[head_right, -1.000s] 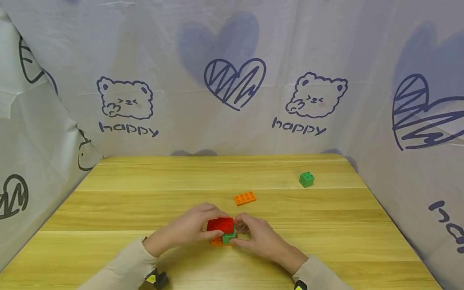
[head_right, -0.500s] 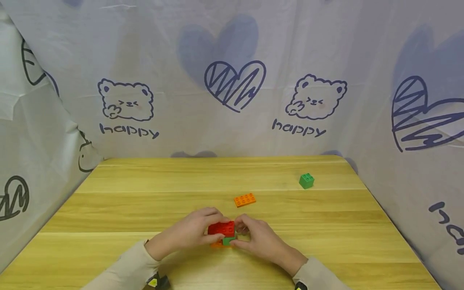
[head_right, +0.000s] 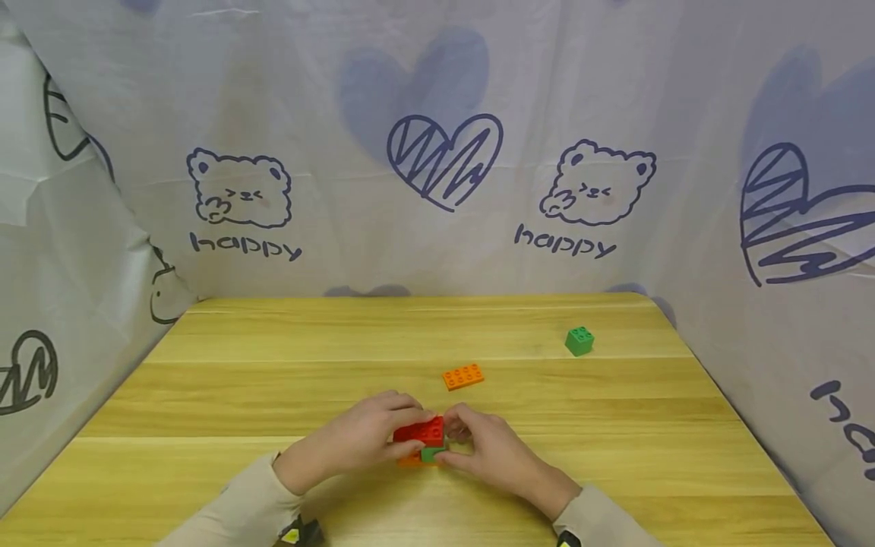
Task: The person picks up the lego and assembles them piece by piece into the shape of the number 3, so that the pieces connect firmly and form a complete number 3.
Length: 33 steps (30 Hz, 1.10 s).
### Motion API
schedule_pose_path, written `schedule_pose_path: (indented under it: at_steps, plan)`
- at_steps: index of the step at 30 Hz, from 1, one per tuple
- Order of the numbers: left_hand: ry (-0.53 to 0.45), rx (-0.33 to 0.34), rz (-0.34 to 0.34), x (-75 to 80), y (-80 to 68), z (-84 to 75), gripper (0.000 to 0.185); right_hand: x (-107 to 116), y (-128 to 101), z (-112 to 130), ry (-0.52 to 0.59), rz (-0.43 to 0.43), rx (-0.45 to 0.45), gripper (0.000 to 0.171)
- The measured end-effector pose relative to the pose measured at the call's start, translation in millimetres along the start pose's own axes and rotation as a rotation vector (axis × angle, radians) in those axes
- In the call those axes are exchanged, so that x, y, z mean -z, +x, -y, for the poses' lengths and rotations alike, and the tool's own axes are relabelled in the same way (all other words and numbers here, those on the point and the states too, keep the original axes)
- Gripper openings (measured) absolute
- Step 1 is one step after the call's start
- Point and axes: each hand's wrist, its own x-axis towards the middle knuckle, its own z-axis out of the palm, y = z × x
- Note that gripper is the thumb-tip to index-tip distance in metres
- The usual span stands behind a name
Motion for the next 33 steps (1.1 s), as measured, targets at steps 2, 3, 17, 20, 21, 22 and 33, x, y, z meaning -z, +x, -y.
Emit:
schedule_pose_path:
  at_steps: [2,3,17,20,21,22,33]
  plan:
    - [0.018,-0.011,-0.001,0.2,0.7,-0.5,0.039,1,0,0,0.006,0.000,-0.001,0.039]
    - [0.023,-0.017,-0.002,0.3,1.0,-1.0,0.039,1,0,0,0.009,0.000,-0.001,0.039]
    - [0.162,-0.097,-0.063,-2.8,3.1,-0.2,0.040,4,2,4,0.011,0.003,0.003,0.037]
    - [0.195,-0.124,-0.082,-3.5,3.3,0.7,0.039,4,3,4,0.009,0.004,0.003,0.037]
    - [0.193,-0.127,-0.085,-3.6,2.9,1.0,0.039,4,3,4,0.011,0.006,0.002,0.037]
    - [0.184,-0.127,-0.087,-4.1,2.5,1.4,0.039,4,3,4,0.015,0.009,0.002,0.037]
    - [-0.055,-0.060,-0.116,-14.8,-2.7,6.4,0.039,0,1,-1,0.019,0.013,-0.002,0.036]
